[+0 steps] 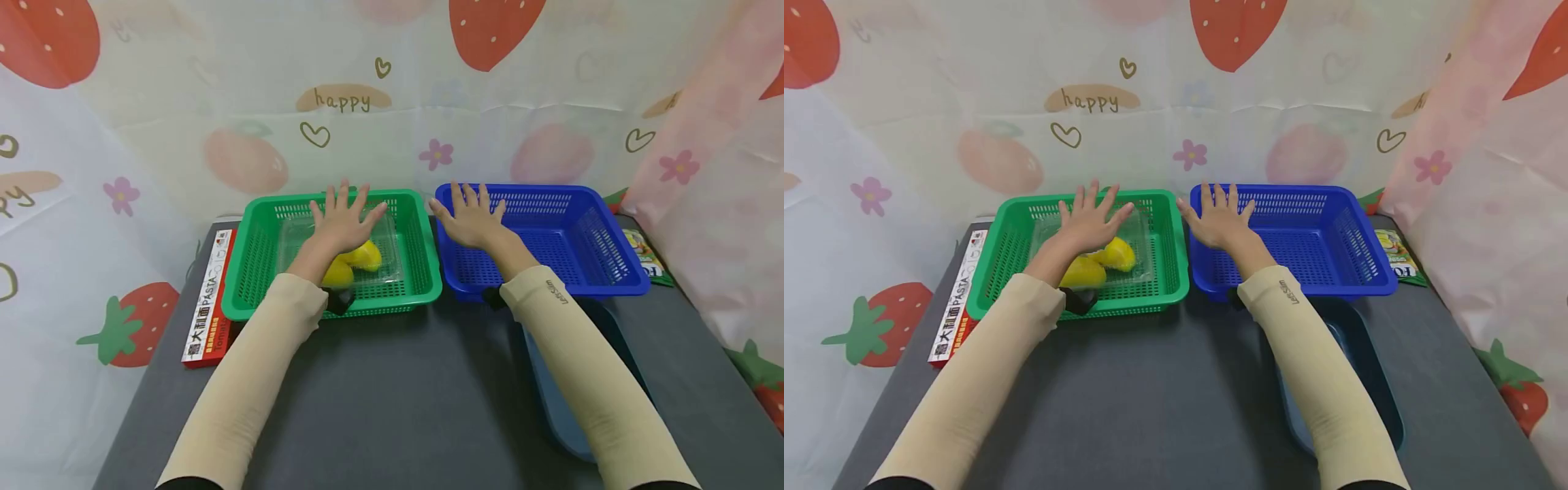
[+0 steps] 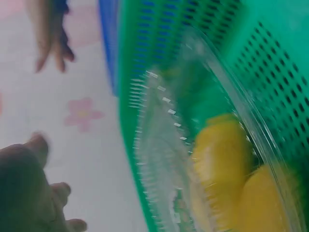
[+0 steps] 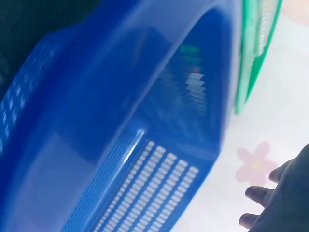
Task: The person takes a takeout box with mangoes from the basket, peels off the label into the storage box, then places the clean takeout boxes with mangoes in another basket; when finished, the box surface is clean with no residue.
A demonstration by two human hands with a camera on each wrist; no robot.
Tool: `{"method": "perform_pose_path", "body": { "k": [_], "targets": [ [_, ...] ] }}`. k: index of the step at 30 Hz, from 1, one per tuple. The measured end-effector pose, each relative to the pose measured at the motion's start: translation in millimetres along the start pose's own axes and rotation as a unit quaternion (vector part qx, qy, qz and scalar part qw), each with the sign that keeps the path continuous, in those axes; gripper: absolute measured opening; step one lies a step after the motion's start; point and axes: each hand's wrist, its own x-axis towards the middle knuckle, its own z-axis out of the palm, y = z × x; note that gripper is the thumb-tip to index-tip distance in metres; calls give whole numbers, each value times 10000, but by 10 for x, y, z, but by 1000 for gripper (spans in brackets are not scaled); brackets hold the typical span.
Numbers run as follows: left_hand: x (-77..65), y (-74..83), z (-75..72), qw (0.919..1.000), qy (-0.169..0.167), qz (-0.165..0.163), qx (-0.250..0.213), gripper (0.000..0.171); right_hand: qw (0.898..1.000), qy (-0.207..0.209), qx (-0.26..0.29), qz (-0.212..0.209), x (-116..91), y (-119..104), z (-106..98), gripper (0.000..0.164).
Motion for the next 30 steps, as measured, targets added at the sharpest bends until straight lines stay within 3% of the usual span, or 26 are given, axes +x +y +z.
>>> {"method": "perform_pose_path", "body": {
  "k": [4, 7, 11, 13, 15, 18, 22, 26, 30],
  "targets": [
    [-372, -143, -82, 9990, 301, 206, -276, 75, 9993, -10, 261, -283, -64, -139, 3, 82],
    [-717, -368, -85, 9939, 974, 170, -491, 72, 9977, -6, 416, -526, -132, -248, 27, 77],
    [-1115, -783, 23, 9753, 2031, -330, -802, 61, 9945, 39, 475, -936, -173, -446, 112, 70],
    [-1258, -974, 111, 9660, 2288, -705, -978, 58, 9928, -14, 480, -1099, -176, -563, 173, 68],
    [-1355, -1138, 208, 9601, 2289, -1065, -1200, 59, 9915, -151, 590, -1151, -159, -660, 250, 67],
    [-1402, -1322, 351, 9523, 2086, -1244, -1847, 64, 9890, -478, 1040, -937, -140, -740, 382, 68],
    [-1358, -1469, 479, 9390, 1933, -1185, -2587, 64, 9806, -678, 1795, -408, -73, -790, 539, 67],
    [-1324, -1501, 534, 9273, 2114, -1287, -2809, 60, 9714, -697, 2270, 26, -11, -814, 616, 63],
    [-1327, -1511, 569, 9140, 2418, -1603, -2835, 59, 9477, -1059, 2992, 343, 33, -851, 668, 60]
  ]
}}
